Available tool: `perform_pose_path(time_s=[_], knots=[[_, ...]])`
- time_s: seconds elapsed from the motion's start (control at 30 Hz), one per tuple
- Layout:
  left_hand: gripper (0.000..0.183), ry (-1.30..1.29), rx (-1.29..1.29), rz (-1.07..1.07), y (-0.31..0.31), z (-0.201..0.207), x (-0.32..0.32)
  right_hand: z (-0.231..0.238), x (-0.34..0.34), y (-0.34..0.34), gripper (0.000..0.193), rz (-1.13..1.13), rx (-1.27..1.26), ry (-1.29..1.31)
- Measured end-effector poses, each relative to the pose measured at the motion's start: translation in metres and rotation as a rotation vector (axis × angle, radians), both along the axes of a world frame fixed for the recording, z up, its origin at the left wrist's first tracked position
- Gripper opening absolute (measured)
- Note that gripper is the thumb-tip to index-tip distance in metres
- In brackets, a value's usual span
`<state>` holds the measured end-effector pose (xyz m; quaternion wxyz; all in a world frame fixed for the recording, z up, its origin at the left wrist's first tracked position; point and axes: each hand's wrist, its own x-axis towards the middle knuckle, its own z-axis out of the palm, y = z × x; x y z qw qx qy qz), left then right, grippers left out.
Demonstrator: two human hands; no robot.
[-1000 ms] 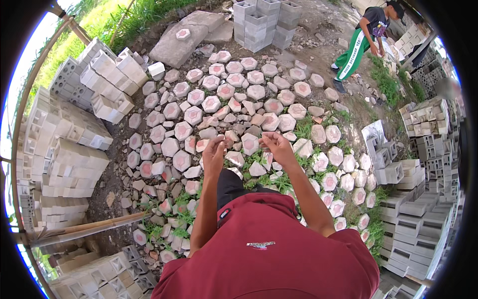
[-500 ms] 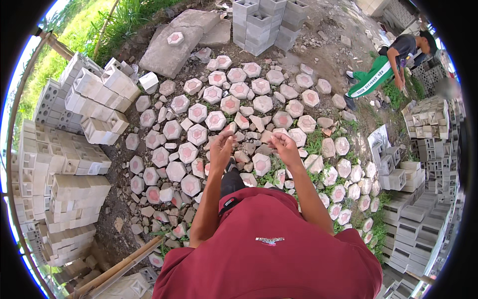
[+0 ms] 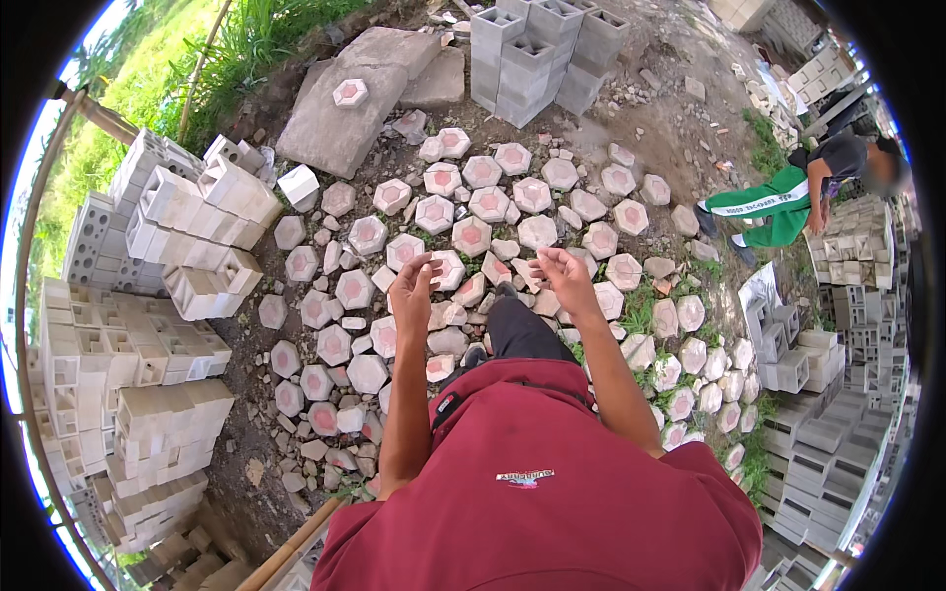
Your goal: The person picks up decorative concrete blocks by hand and stacks them onto a pile in an outdoor area.
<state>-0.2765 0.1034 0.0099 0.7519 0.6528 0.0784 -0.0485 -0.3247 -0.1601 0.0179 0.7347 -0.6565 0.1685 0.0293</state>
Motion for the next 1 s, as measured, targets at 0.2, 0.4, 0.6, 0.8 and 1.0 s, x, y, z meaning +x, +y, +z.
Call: perform_pose_path(time_s=[0.2,0.4,0.6,0.8,1.0], knots=[[0.027,0.045,0.002,-0.026,-0.019,-0.017,0.077,-0.038,0.099,-0.014,0.028,0.017,0.023,0.045],[0.028,0.035,0.04,-0.113,-0.059,-0.011,0.217,-0.018,0.22,-0.044,0.03,0.013,-0.029,-0.055],[0.029,-0.08,-0.003,-0.279,-0.116,0.01,0.346,0.012,0.315,-0.089,0.028,0.008,-0.015,-0.102],[0.025,-0.055,0.005,-0.277,-0.147,0.001,0.411,0.003,0.382,-0.107,0.027,-0.007,0.019,-0.04],[0.027,0.074,0.006,-0.302,-0.162,-0.02,0.472,-0.011,0.449,-0.108,0.027,0.025,0.017,-0.004]])
